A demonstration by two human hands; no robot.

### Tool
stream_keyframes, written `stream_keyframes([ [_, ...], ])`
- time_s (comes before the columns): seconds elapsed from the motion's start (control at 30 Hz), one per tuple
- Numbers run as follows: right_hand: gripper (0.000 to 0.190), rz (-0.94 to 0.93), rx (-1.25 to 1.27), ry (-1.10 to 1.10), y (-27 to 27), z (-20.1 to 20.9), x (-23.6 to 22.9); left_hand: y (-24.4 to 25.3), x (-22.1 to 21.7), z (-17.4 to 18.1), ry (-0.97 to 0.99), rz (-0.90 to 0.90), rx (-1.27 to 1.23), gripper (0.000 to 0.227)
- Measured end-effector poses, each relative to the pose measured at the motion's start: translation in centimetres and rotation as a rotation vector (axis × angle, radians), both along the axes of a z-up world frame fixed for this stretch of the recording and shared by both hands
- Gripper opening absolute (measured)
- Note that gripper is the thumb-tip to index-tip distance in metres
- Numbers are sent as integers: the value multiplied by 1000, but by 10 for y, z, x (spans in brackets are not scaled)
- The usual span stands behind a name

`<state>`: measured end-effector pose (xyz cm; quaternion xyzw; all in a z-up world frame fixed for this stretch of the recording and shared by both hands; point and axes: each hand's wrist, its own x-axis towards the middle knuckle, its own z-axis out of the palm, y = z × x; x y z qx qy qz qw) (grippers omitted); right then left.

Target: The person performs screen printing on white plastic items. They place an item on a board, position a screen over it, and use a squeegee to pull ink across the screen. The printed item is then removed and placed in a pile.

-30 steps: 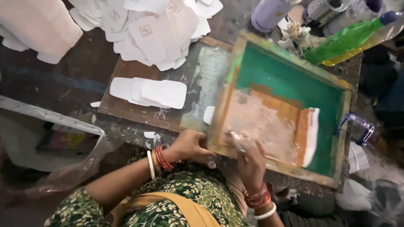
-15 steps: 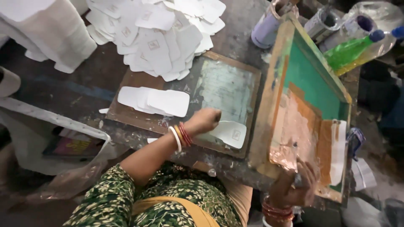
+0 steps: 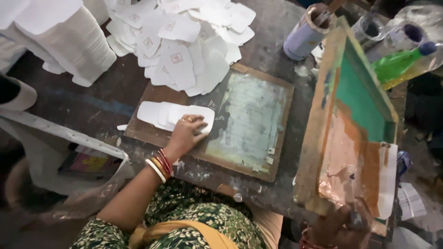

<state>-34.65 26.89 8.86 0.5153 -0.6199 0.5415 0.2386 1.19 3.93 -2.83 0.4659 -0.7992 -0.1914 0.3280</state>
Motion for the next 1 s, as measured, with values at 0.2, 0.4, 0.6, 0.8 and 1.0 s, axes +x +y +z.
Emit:
stream_keyframes([
  [0.2, 40, -175, 57, 97, 2, 27, 6, 5, -11, 6, 176, -7, 261, 21],
  [0.4, 40, -110, -61, 58, 3, 2, -26, 70, -91, -17, -73, -330, -124, 22],
  [0.6, 41, -105, -48, -2, 3, 17, -15, 43, -173, -29, -38, -388, -153, 33],
  [0.8, 46, -74, -77, 58, -7, 38, -4, 69, -171, -7, -164, -482, -164, 35],
  [1.0, 50, -105, -126, -100, 3, 21, -20, 69, -170, -27, -62, -510, -120, 31],
])
